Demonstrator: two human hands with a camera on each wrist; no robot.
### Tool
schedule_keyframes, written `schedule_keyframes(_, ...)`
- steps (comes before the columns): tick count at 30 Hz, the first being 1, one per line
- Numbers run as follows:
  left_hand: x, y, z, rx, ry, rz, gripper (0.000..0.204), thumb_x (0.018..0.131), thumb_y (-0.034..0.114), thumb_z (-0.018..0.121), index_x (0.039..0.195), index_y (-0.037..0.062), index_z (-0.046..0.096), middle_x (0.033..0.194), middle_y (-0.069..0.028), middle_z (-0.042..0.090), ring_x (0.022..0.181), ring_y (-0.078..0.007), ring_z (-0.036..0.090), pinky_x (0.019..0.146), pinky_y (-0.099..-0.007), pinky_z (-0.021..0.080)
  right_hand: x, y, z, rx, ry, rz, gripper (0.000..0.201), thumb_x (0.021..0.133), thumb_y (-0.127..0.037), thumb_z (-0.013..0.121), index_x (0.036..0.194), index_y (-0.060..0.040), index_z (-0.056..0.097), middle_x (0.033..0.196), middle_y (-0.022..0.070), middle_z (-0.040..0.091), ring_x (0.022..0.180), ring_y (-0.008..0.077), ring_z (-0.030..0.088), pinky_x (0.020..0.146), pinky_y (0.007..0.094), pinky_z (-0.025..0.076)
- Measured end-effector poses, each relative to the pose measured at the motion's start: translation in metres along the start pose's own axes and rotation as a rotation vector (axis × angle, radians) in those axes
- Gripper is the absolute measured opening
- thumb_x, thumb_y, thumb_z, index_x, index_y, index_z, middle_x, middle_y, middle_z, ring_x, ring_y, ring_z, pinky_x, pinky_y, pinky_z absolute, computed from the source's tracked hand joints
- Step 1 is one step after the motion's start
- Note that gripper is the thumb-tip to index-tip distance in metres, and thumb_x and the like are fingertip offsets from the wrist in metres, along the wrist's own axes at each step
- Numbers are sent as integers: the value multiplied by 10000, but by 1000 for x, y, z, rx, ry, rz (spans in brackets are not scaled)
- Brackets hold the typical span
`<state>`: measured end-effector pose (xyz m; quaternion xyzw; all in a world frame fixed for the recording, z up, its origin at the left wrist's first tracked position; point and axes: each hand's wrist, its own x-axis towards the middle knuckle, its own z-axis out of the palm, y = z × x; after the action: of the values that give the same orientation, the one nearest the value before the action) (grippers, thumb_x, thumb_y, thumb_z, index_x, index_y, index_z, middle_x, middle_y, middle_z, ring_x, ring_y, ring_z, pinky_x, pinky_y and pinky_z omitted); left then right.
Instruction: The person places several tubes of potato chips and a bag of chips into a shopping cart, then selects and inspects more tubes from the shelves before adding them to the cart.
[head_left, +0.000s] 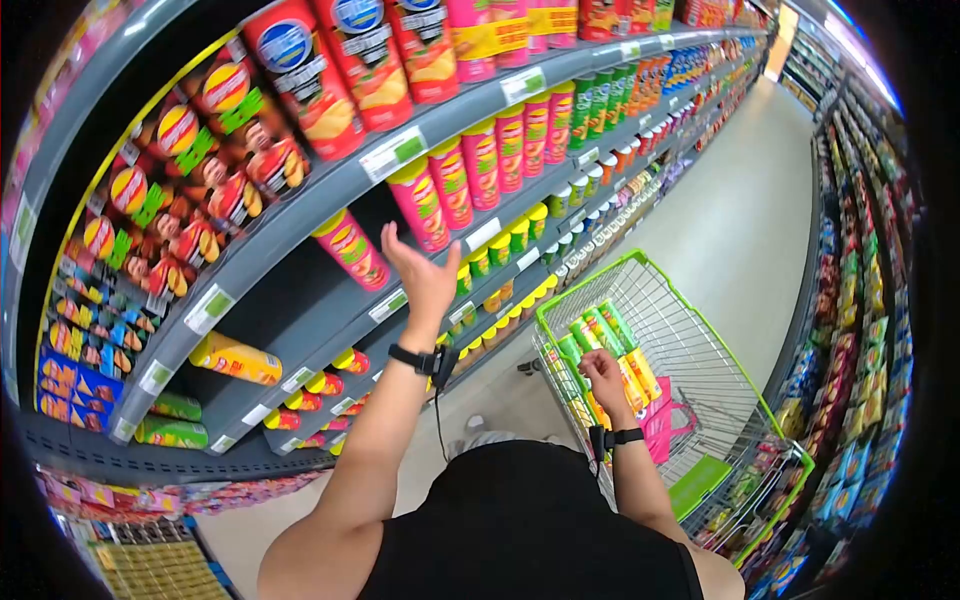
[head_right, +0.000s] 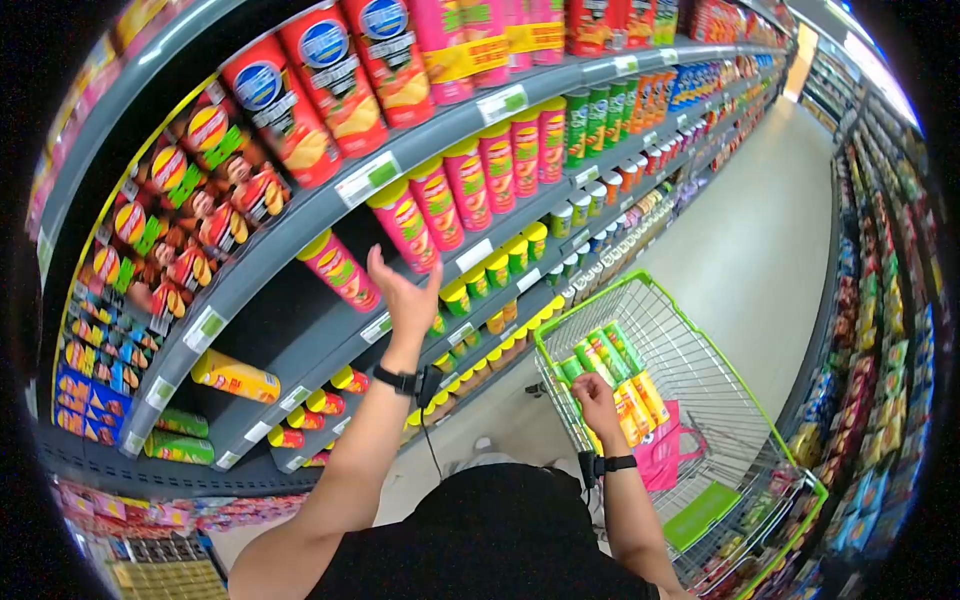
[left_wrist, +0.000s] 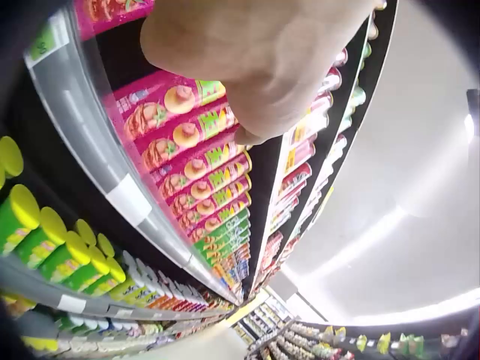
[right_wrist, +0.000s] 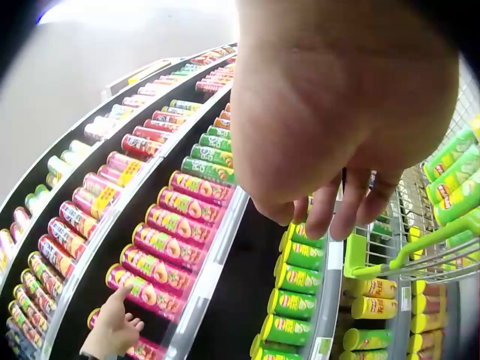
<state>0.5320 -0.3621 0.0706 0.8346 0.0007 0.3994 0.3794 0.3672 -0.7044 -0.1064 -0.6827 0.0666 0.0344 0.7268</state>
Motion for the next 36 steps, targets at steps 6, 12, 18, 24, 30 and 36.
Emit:
schedule_keyframes(6, 43, -25, 12, 2, -64, -163, 1043, 774, 333, 887, 1481, -94, 251, 1386, -348, 480, 1302, -481, 501, 1093, -529, 413, 15, -20, 10, -82, 24, -50, 80, 998, -65, 636, 1055, -10, 629, 915, 30, 683, 848, 115, 653, 802, 275, 535)
schedule_keyframes(12, 55, -40, 2, -55, -238, -254, 792, 752, 384, 884, 1316, 22, 462, 1195, -260, 650, 1110, -458, 635, 929, -544, 501, 5, -25, 19, -215, 17, -79, 42, 1005, -67, 628, 1026, -32, 616, 916, 13, 661, 850, 107, 631, 802, 276, 518)
schedule_keyframes(18, 33, -27, -10, 60, -102, 167, 723, 694, 233, 913, 1288, 90, 527, 1217, -134, 651, 1153, -371, 612, 970, -475, 453, -18, -12, 19, -158, 25, -42, 45, 997, -53, 643, 1014, -26, 610, 926, 2, 650, 858, 94, 625, 803, 266, 520)
schedule_keyframes(24, 12, 11, -23, -243, -269, 464, 784, 603, 149, 954, 1290, 93, 583, 1244, -128, 678, 1167, -353, 639, 978, -458, 476, -24, -56, 28, -286, -33, -105, 124, 958, -50, 704, 1045, -38, 616, 922, -10, 643, 879, 93, 621, 820, 271, 518)
schedule_keyframes(30, -49, 62, -21, -1047, -1021, -88, 786, 740, 312, 939, 1375, 58, 551, 1277, -93, 676, 1227, -200, 629, 1087, -412, 475, -20, -117, 55, 144, -308, -142, 774, 911, -442, 770, 1473, -20, 444, 1417, 128, 555, 1372, 217, 500, 1090, 372, 447)
schedule_keyframes(36, -74, 80, -20, -1300, -1404, -429, 778, 813, 311, 883, 1420, 32, 483, 1299, -90, 641, 1241, -198, 611, 1104, -386, 460, -44, -148, 72, 326, -602, -28, 844, 841, -409, 843, 1469, -13, 443, 1359, 134, 608, 1329, 243, 565, 1094, 409, 466)
